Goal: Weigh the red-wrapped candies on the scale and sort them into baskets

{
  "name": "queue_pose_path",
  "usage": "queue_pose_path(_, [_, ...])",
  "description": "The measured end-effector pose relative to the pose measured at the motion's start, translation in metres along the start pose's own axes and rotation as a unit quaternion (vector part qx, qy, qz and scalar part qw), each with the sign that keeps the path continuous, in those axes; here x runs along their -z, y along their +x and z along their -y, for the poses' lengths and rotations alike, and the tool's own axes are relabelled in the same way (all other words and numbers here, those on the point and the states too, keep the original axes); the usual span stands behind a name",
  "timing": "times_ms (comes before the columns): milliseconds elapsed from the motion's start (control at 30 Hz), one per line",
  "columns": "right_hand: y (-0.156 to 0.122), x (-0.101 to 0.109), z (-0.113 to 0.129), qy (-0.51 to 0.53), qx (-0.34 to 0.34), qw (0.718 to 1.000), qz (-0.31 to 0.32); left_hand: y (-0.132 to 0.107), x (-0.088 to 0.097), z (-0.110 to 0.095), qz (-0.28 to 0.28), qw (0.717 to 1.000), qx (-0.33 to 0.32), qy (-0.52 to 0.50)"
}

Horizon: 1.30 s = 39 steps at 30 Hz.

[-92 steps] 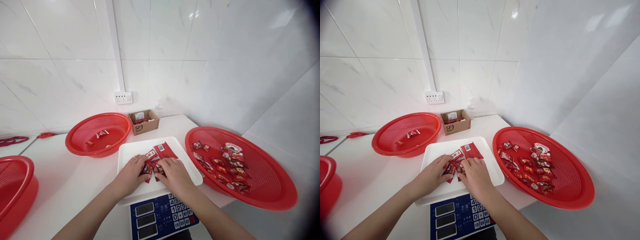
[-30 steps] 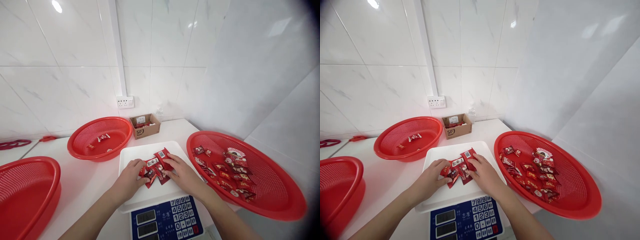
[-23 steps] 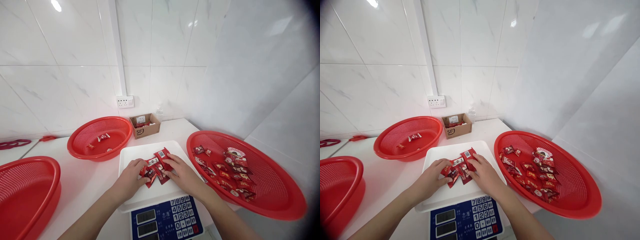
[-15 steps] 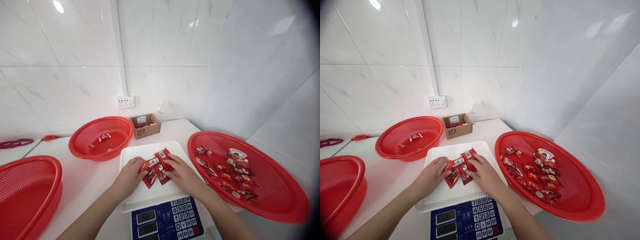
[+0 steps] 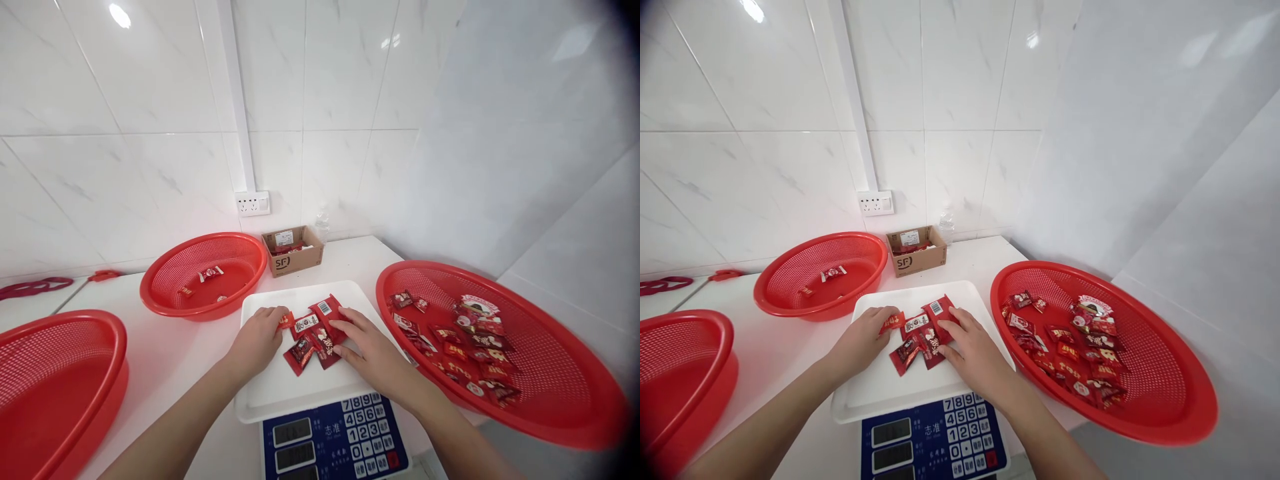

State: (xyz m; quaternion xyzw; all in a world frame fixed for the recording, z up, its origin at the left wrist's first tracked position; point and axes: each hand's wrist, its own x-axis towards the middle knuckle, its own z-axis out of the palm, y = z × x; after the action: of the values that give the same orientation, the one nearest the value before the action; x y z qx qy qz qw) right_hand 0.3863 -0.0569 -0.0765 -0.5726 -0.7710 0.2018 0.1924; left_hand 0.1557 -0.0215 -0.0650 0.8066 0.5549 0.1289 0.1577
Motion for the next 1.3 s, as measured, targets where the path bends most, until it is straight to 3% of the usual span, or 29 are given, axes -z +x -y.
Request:
queue_pose_path(300, [-0.003,-0.004,0.000,-0.005,0.016,1.000,0.014,0.024,-0.003,0.008,-0.002,0.999,0.009,0.051])
queue_pose_path(567, [-0.003,-0.006,-0.004,-0.001,0.022,1.000,0.011,0.041,-0.004,0.011,-0.007,0.999,-0.022,0.037])
queue_pose_path(833, [-0.003,-0.004,-0.002,-0.010,0.016,1.000,0.016,0.041,0.004,0.012,-0.008,0.998,0.007,-0.069])
queue_pose_path(1067, [-0.002,-0.005,-0.003,-0.020,0.027,0.999,0.007,0.041,0.006,0.008,0.019,0.978,0.015,-0.209])
queue_pose_path(1300, [-0.001,-0.002,0.002,-0.040,0.023,0.999,0.019,0.047,-0.005,-0.003,0.015,0.979,0.001,-0.203])
